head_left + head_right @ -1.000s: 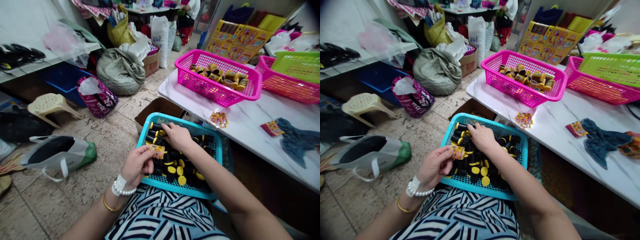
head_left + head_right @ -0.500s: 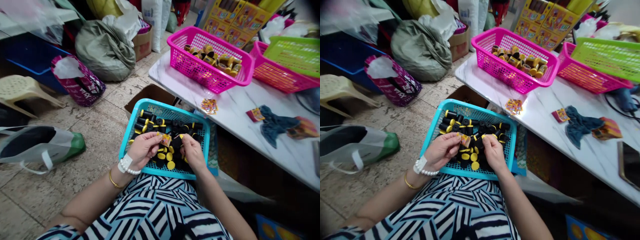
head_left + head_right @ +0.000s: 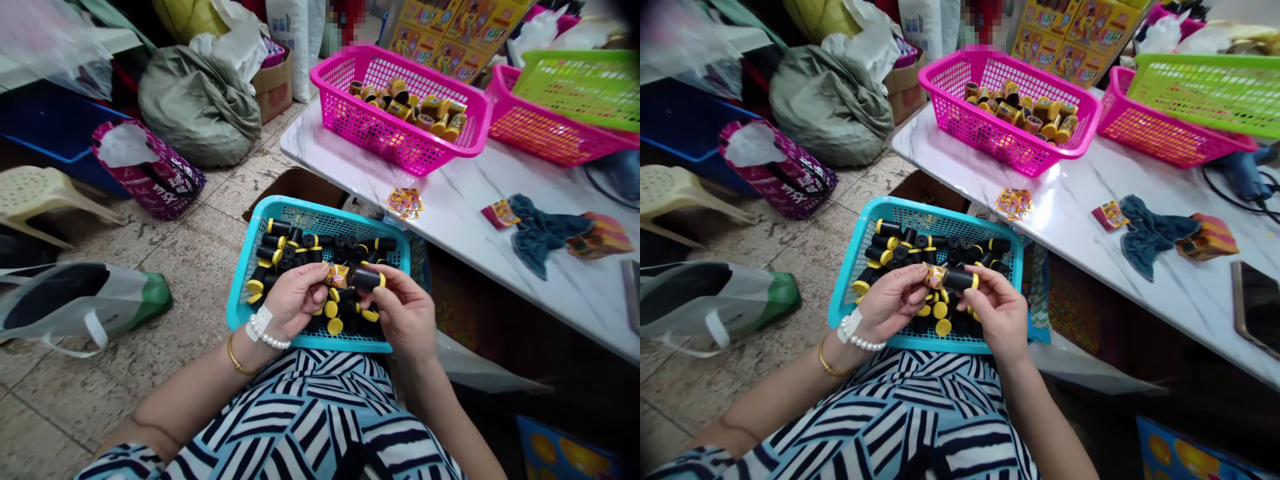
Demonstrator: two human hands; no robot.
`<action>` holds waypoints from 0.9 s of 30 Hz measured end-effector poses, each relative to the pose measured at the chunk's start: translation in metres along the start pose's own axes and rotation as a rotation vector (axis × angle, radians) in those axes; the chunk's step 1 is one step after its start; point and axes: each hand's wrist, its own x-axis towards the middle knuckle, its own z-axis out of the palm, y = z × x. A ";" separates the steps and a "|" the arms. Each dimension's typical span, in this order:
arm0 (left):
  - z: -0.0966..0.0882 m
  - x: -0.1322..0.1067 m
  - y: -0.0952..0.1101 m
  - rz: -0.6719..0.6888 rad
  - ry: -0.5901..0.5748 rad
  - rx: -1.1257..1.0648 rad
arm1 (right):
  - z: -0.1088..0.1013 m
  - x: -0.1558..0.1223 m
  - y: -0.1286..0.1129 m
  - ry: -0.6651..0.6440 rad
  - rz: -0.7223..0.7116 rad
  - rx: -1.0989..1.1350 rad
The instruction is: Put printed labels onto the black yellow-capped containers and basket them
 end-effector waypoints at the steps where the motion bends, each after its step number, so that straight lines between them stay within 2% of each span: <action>1: 0.000 0.001 0.000 -0.009 -0.008 -0.010 | -0.002 0.000 0.001 0.010 -0.005 0.000; 6: -0.005 0.005 0.000 -0.026 -0.015 -0.032 | 0.000 -0.001 -0.003 -0.024 0.003 -0.043; 12: -0.008 0.005 0.000 0.001 -0.033 -0.054 | 0.009 -0.004 -0.011 0.093 -0.101 -0.414; 15: -0.008 0.004 0.001 0.013 -0.054 -0.025 | 0.010 -0.006 -0.014 0.082 -0.151 -0.525; 20: -0.010 0.005 0.002 -0.005 -0.043 -0.065 | 0.015 -0.007 -0.019 0.013 -0.121 -0.395; 27: -0.010 0.006 0.002 -0.001 -0.027 -0.024 | 0.017 -0.003 -0.009 0.108 -0.079 -0.190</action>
